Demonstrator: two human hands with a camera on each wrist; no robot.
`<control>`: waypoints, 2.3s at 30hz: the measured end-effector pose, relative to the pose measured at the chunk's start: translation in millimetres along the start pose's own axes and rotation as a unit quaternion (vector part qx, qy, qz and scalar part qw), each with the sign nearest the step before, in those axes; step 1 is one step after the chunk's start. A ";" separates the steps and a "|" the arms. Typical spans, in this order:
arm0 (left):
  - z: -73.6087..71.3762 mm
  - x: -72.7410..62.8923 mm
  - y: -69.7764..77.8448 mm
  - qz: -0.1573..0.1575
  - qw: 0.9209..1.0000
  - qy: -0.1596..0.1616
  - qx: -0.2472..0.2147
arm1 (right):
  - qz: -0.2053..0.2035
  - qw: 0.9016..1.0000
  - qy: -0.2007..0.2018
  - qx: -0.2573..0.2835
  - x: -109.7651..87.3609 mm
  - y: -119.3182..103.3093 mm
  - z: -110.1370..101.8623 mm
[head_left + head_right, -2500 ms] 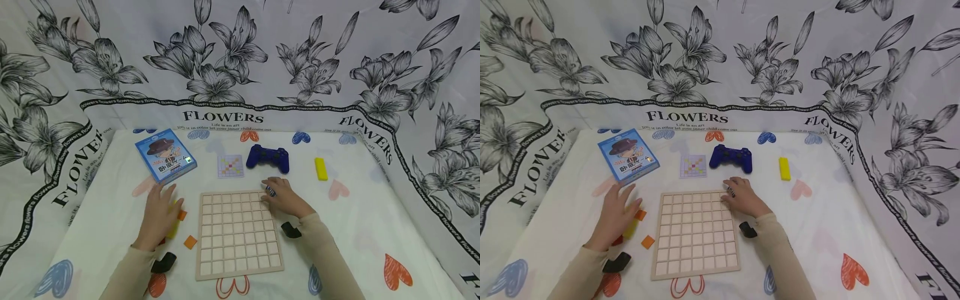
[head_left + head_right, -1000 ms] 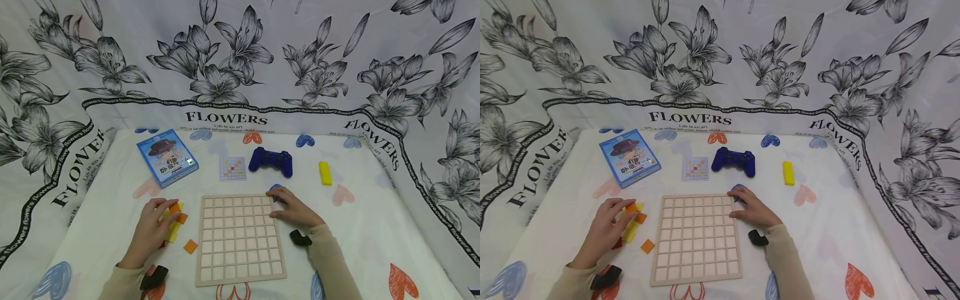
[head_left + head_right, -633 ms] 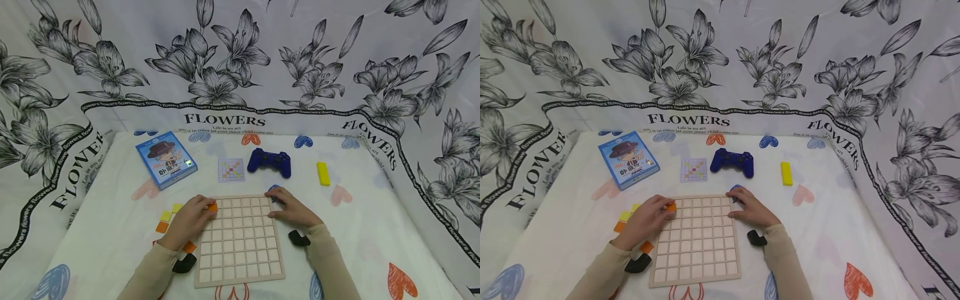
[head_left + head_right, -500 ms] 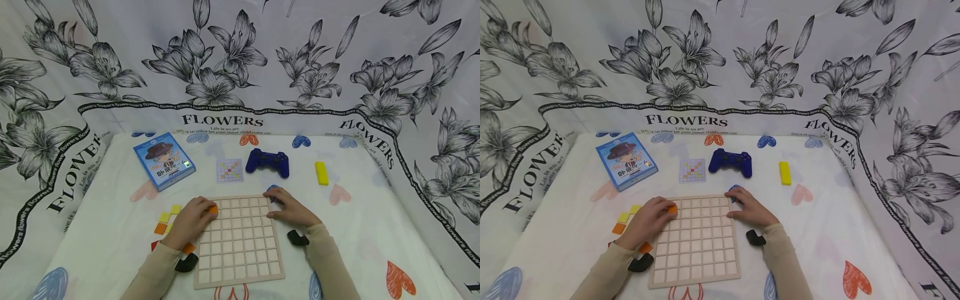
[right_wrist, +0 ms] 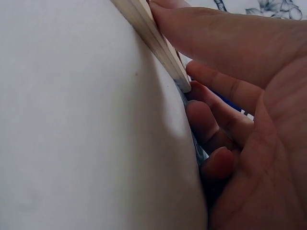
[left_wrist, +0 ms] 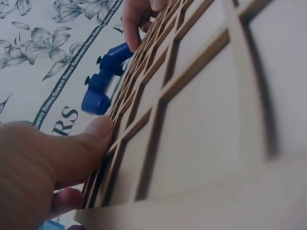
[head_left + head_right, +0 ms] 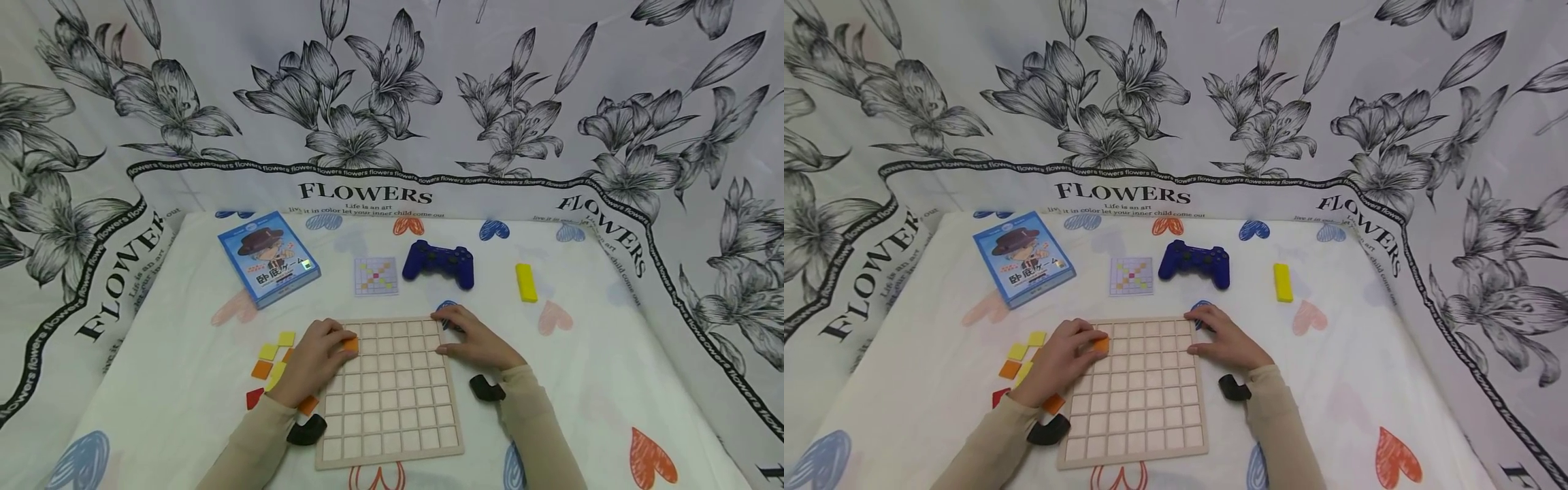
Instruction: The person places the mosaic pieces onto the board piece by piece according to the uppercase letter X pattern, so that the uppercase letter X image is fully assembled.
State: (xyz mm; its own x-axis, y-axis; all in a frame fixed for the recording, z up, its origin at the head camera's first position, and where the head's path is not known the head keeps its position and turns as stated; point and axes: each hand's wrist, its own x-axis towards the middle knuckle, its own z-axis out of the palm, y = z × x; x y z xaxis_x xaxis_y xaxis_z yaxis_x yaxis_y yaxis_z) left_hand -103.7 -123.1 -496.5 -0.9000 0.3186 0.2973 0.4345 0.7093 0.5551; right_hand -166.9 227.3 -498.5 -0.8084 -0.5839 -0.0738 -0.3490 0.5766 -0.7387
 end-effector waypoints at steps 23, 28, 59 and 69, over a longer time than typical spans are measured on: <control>0.0 -0.4 0.9 -0.024 0.999 -0.008 -0.023 | -0.019 1.000 0.003 0.002 -1.1 -2.7 -1.3; -28.9 -8.0 2.7 -0.063 0.998 0.016 -0.014 | -0.028 1.000 0.008 -0.001 -0.1 0.3 0.9; -52.8 -35.1 -42.7 -0.067 0.996 0.028 0.046 | -0.003 0.998 -0.036 -0.059 -11.5 -10.4 5.4; -51.9 -27.9 -45.9 -0.077 0.996 0.006 0.046 | -0.035 0.996 -0.028 -0.077 -25.9 -8.5 9.0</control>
State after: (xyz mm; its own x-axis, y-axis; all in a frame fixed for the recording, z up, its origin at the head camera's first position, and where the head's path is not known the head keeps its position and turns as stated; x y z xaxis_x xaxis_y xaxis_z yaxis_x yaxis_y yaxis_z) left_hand -96.7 -197.2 -489.9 -0.9548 0.1947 0.2248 0.2866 0.8041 0.5209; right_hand -138.7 232.3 -496.3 -0.7538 -0.6538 -0.0657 -0.4759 0.6121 -0.6316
